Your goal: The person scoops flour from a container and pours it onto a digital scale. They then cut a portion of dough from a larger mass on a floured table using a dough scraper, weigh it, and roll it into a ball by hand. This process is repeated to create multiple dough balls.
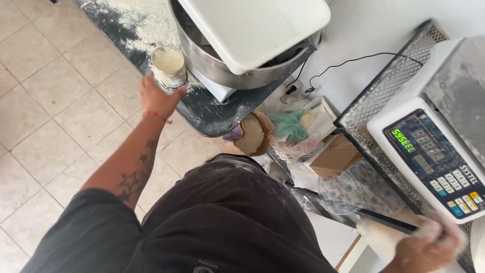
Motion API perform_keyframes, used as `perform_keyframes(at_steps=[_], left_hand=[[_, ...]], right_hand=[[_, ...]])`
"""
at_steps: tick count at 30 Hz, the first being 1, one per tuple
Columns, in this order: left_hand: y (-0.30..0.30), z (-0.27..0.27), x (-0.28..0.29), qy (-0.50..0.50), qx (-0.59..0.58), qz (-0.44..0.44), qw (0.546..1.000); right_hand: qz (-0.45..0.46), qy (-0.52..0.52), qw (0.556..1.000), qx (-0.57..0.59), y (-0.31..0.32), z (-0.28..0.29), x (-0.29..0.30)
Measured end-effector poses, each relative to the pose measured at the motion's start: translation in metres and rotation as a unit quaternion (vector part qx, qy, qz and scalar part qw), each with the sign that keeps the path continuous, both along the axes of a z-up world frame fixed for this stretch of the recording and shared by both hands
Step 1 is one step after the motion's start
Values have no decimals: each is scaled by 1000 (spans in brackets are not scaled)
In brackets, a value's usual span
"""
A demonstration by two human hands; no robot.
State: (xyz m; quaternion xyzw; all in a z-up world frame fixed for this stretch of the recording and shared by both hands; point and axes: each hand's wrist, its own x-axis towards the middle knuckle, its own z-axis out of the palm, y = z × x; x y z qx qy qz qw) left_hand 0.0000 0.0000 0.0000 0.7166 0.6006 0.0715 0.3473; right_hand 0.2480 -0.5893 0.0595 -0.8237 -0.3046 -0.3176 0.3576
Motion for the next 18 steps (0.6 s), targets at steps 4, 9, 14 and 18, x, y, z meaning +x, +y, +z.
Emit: perform_keyframes(at_steps=[4, 9, 14, 18], left_hand=[[62, -33, 23, -18, 41, -18, 999], [96, -65, 49, 17, 50, -14, 998], [103, -107, 32, -22, 152, -42, 987], [83, -89, 19, -155, 327, -187, 913]], right_hand=[[-92, 56, 979, -174, 56, 11, -54], [-132, 274, 930, -205, 92, 10, -108], [-102, 313, 919, -217, 82, -8, -130], [-67, 342, 907, -238, 109, -5, -124]])
